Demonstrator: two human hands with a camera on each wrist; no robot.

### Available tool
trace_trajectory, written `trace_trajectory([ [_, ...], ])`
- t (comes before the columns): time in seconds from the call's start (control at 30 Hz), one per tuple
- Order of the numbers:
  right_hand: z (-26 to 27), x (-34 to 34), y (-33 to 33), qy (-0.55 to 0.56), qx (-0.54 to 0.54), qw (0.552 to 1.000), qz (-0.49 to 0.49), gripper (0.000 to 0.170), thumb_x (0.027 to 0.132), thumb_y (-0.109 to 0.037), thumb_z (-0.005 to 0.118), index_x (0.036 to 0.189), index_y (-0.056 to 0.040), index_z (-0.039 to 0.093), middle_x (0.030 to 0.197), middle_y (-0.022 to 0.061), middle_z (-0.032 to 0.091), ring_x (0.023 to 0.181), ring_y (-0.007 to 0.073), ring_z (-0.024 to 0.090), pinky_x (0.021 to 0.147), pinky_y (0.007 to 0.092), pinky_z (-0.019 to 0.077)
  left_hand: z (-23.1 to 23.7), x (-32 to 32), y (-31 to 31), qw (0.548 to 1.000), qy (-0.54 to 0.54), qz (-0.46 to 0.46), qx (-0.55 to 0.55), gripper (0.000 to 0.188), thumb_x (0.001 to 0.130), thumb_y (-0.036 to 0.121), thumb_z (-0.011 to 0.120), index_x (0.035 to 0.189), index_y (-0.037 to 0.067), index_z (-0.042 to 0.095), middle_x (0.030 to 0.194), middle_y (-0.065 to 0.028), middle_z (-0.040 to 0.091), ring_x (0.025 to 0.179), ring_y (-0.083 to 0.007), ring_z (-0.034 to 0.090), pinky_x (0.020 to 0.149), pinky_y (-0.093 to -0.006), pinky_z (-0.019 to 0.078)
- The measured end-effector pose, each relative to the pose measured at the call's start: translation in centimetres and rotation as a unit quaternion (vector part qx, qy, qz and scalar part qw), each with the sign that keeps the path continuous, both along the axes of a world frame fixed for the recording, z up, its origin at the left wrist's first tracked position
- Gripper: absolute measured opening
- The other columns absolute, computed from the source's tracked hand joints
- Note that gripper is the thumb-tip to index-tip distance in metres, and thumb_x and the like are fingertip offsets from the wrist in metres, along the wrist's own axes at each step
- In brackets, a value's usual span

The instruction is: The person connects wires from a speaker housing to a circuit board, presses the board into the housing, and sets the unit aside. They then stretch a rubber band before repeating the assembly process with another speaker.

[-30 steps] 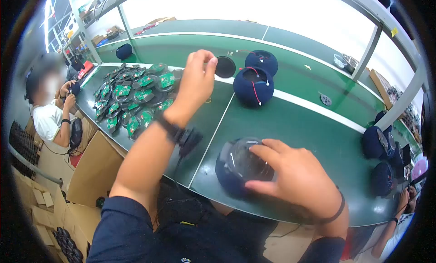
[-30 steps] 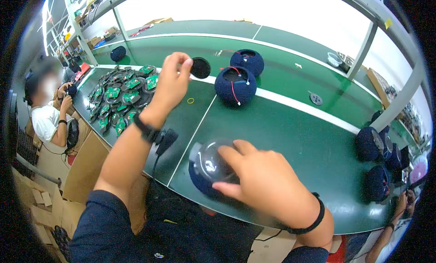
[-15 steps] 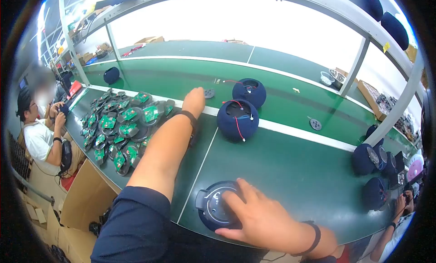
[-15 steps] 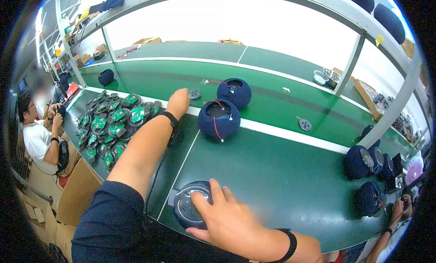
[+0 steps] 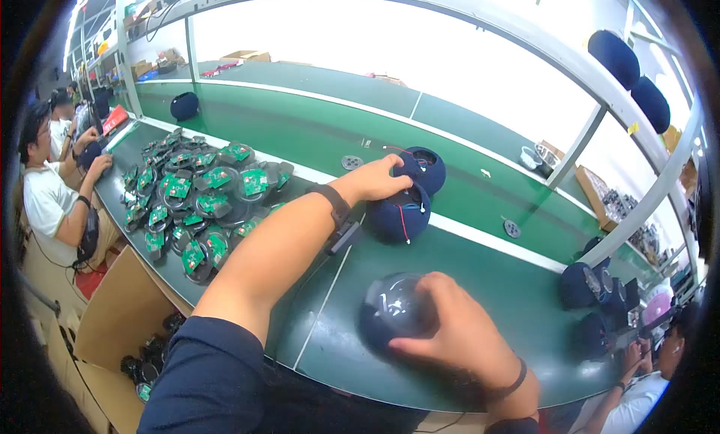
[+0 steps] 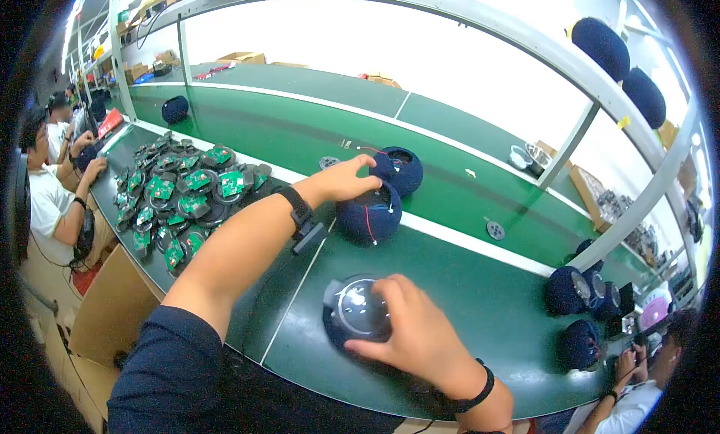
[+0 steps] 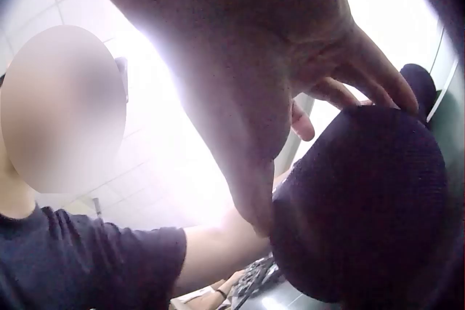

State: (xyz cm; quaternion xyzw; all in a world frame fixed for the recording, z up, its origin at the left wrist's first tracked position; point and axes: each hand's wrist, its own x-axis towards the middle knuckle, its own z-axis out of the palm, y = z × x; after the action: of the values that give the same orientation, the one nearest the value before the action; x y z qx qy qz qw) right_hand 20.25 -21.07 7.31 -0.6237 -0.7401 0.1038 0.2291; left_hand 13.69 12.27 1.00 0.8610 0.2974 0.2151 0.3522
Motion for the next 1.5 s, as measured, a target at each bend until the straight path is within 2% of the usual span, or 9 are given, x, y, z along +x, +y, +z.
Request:
trace_trajectory([
  [0.17, 1.7, 2.1, -1.1, -0.053, -0.02, 0.993, -0.104, 0.078, 0.067, -0.04, 0.094, 0.123, -0.001, 0.055, 0.119, 0.0197, 0.063, 0.106, 0.0397, 0.065, 0.091, 0.0446, 0.0542, 0.9, -2.0, -1.1, 0.997, 0.051, -0.058, -0.017, 0.047, 0.088, 0.02, 0.063, 0.132, 0.006, 0.063, 0.109, -0.02, 0.074, 0.1, -0.0297, 0.071, 0.089, -0.0387, 0.0545],
  [0.37, 1.3, 8.2, 2.6, -0.03, -0.054, 0.965, -0.253, 0.083, 0.068, -0.04, 0.092, 0.131, -0.005, 0.05, 0.121, 0.0274, 0.065, 0.109, 0.0432, 0.067, 0.093, 0.0462, 0.0541, 1.3, -3.7, -5.0, 0.991, 0.096, -0.091, -0.023, 0.049, 0.087, 0.021, 0.063, 0.134, 0.007, 0.062, 0.111, -0.0214, 0.073, 0.104, -0.0314, 0.071, 0.093, -0.0394, 0.0549],
  [0.5, -0.9, 16.6, 7.9, -0.074, 0.064, 0.941, -0.325, 0.088, 0.074, -0.033, 0.09, 0.143, -0.0036, 0.045, 0.113, 0.0279, 0.07, 0.103, 0.04, 0.069, 0.091, 0.0435, 0.0542, 0.4, -4.0, -7.8, 0.994, 0.075, -0.081, -0.028, 0.05, 0.091, 0.029, 0.061, 0.135, 0.006, 0.06, 0.117, -0.0237, 0.071, 0.109, -0.0367, 0.069, 0.097, -0.0425, 0.0534],
  [0.7, -0.8, 20.4, 13.3, -0.051, -0.073, 0.93, -0.357, 0.078, 0.073, -0.041, 0.09, 0.132, -0.0011, 0.058, 0.124, 0.029, 0.065, 0.115, 0.0433, 0.064, 0.098, 0.0473, 0.0519, -1.1, -5.1, -11.7, 0.998, -0.005, 0.02, -0.058, 0.052, 0.094, 0.034, 0.06, 0.138, 0.006, 0.057, 0.122, -0.0232, 0.07, 0.113, -0.0379, 0.068, 0.099, -0.0422, 0.0518],
  [1.03, -4.7, 21.2, 18.1, -0.111, 0.089, 0.869, -0.474, 0.07, 0.08, -0.049, 0.083, 0.127, -0.0007, 0.063, 0.134, 0.0235, 0.058, 0.115, 0.0446, 0.059, 0.1, 0.0495, 0.0507, -5.9, -6.0, -15.0, 0.984, -0.172, 0.032, -0.035, 0.055, 0.1, 0.042, 0.061, 0.14, 0.005, 0.053, 0.132, -0.0215, 0.06, 0.126, -0.0368, 0.055, 0.106, -0.0442, 0.0443],
  [1.17, -5.3, 20.2, 19.5, -0.21, 0.247, 0.859, -0.396, 0.067, 0.078, -0.039, 0.085, 0.131, -0.0053, 0.062, 0.143, 0.0221, 0.052, 0.12, 0.044, 0.058, 0.103, 0.0487, 0.05, -6.0, -5.7, -14.5, 0.968, -0.234, -0.02, -0.087, 0.056, 0.099, 0.039, 0.063, 0.139, 0.003, 0.052, 0.126, -0.0246, 0.065, 0.12, -0.04, 0.062, 0.103, -0.0444, 0.0483],
  [1.23, -3.2, 17.7, 20.0, -0.149, 0.12, 0.965, -0.18, 0.067, 0.076, -0.032, 0.087, 0.135, -0.0116, 0.062, 0.147, 0.0187, 0.051, 0.126, 0.0423, 0.055, 0.106, 0.0474, 0.0485, -5.8, -5.6, -14.5, 0.962, -0.241, -0.026, -0.126, 0.057, 0.098, 0.038, 0.064, 0.14, 0.002, 0.051, 0.123, -0.0257, 0.067, 0.117, -0.0417, 0.065, 0.101, -0.0445, 0.0498],
  [1.27, -2.9, 16.4, 20.3, -0.192, 0.107, 0.965, -0.146, 0.066, 0.075, -0.032, 0.087, 0.133, -0.0126, 0.064, 0.147, 0.0161, 0.051, 0.128, 0.043, 0.054, 0.107, 0.0468, 0.048, -6.0, -5.5, -14.5, 0.962, -0.248, -0.027, -0.111, 0.055, 0.099, 0.037, 0.063, 0.141, 0.003, 0.049, 0.126, -0.0269, 0.065, 0.119, -0.0414, 0.064, 0.103, -0.0447, 0.0489],
  [1.5, -3.6, 14.1, 22.1, -0.254, 0.048, 0.95, -0.176, 0.063, 0.069, -0.03, 0.091, 0.122, -0.008, 0.065, 0.134, 0.0129, 0.059, 0.12, 0.0387, 0.056, 0.103, 0.0461, 0.0497, -6.3, -5.5, -14.1, 0.964, -0.263, 0.027, -0.026, 0.048, 0.096, 0.028, 0.063, 0.137, 0.007, 0.051, 0.117, -0.0242, 0.069, 0.11, -0.0411, 0.067, 0.099, -0.0497, 0.0477],
])
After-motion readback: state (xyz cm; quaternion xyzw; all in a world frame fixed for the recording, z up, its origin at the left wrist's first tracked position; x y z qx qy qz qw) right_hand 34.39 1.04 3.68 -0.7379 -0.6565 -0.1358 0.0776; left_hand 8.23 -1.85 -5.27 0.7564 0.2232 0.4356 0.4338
